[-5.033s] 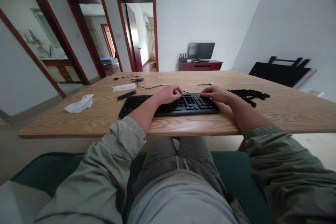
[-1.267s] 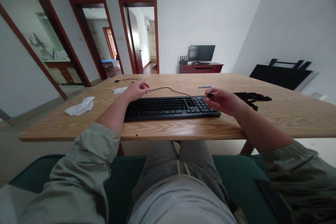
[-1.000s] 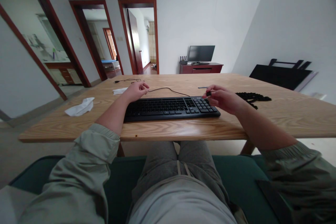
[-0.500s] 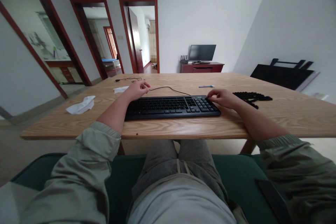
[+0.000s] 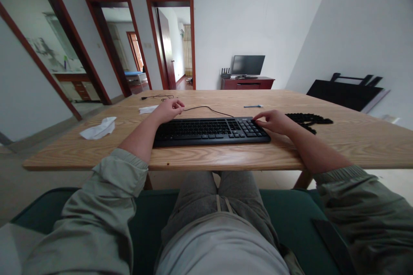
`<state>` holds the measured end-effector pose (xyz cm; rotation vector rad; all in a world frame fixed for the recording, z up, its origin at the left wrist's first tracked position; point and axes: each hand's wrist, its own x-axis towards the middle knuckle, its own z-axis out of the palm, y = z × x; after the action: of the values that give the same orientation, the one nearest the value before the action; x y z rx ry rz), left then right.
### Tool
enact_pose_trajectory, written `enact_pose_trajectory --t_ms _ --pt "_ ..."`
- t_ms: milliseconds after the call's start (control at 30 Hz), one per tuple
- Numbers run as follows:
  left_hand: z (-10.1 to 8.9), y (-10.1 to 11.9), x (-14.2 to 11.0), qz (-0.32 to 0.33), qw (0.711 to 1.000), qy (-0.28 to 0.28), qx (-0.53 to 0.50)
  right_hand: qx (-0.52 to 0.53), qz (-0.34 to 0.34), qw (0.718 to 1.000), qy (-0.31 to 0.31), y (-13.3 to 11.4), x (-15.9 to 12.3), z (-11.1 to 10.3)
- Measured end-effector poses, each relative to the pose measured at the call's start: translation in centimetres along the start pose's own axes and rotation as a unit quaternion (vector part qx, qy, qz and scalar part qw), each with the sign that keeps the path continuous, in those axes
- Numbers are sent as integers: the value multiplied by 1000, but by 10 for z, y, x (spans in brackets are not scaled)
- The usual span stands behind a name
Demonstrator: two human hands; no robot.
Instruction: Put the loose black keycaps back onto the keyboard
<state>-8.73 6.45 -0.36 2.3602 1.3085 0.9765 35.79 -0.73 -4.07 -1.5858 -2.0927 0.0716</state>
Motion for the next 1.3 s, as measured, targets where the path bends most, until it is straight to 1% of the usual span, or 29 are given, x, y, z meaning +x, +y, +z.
enact_pose_trajectory --t_ms 133,267,367,467,567,700,833,967,1067,1133,1200,1300 --pt "0 1 0 3 1000 -4 0 -5 -1 1000 0 0 0 0" --pt "-1 7 -2 -4 1000 -4 0 -9 -22 1000 -4 3 2 2" --pt "-1 10 -4 -8 1000 -4 -7 -73 -28 997 0 0 1 5" --pt "0 10 -4 -12 1000 -6 -12 -140 -47 989 5 -8 -2 6" --pt "1 8 -4 -12 1000 -8 -13 -169 -65 983 5 -17 -5 5" --pt "1 8 -4 -12 1000 -9 -15 -187 -66 980 3 -21 -4 4" --pt "2 9 -4 -16 1000 -3 -12 -174 -47 983 17 -17 1 7" --pt "1 8 -3 -10 1000 -6 -14 -92 -22 995 22 -13 4 9" --pt "0 7 -3 -10 1000 -5 -16 -27 24 999 30 -11 1 10" --pt "-1 7 -2 -13 1000 -3 -12 2 40 999 27 -10 -2 10" --pt "-1 7 -2 -16 1000 -4 -6 -4 30 999 21 -9 -3 9" --pt "0 5 -1 -7 1000 -5 -2 -73 -4 997 20 -9 -2 8"
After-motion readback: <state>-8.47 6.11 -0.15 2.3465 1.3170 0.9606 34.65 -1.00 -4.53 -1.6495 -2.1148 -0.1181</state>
